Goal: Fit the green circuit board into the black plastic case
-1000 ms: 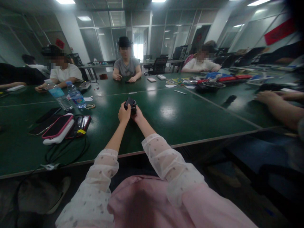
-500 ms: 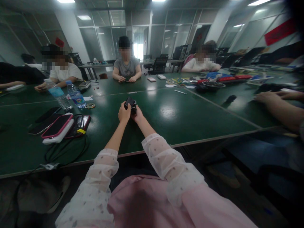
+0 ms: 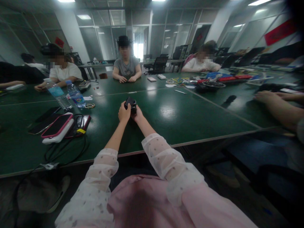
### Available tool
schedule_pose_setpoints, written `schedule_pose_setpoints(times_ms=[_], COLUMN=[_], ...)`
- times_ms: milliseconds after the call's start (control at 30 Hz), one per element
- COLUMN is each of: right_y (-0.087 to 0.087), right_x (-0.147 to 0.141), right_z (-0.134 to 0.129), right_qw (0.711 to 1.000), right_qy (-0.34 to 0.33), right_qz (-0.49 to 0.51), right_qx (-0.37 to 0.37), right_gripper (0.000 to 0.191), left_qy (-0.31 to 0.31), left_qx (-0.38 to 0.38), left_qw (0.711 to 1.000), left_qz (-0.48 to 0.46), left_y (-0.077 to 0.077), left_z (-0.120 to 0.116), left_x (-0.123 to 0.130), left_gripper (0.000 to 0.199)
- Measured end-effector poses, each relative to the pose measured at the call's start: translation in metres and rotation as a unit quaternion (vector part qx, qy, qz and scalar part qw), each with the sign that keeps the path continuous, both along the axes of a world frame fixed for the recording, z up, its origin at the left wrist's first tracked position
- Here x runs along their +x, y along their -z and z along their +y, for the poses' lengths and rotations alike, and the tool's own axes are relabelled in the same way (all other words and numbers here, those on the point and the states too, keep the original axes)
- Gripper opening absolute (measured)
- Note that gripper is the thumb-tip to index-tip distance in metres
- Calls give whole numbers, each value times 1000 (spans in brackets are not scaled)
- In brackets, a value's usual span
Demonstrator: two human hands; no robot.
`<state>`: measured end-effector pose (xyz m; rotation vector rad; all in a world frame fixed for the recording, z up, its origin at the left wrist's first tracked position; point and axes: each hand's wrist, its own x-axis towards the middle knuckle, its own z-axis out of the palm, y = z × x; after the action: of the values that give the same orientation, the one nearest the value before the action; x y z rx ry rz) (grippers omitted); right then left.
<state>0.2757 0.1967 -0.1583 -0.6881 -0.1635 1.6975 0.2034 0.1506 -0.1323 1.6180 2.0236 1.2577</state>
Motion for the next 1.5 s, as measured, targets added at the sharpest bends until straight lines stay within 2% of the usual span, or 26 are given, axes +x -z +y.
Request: schedule_pose_setpoints(times_ms=[333, 1500], right_y=[1, -3], right_x=[-1, -2], right_z=[1, -3], right_qw=[1000, 1000], right_qy=[3, 9], right_qz=[1, -15], right_qx=[-6, -5], right_gripper=[22, 21], left_qy=[3, 12], left_qx=[-5, -1], left_qw=[1000, 1000], left_qz=[-9, -8], left_y=[-3, 4], left_z=[-3, 4], left_x=[1, -6], left_gripper=[48, 47])
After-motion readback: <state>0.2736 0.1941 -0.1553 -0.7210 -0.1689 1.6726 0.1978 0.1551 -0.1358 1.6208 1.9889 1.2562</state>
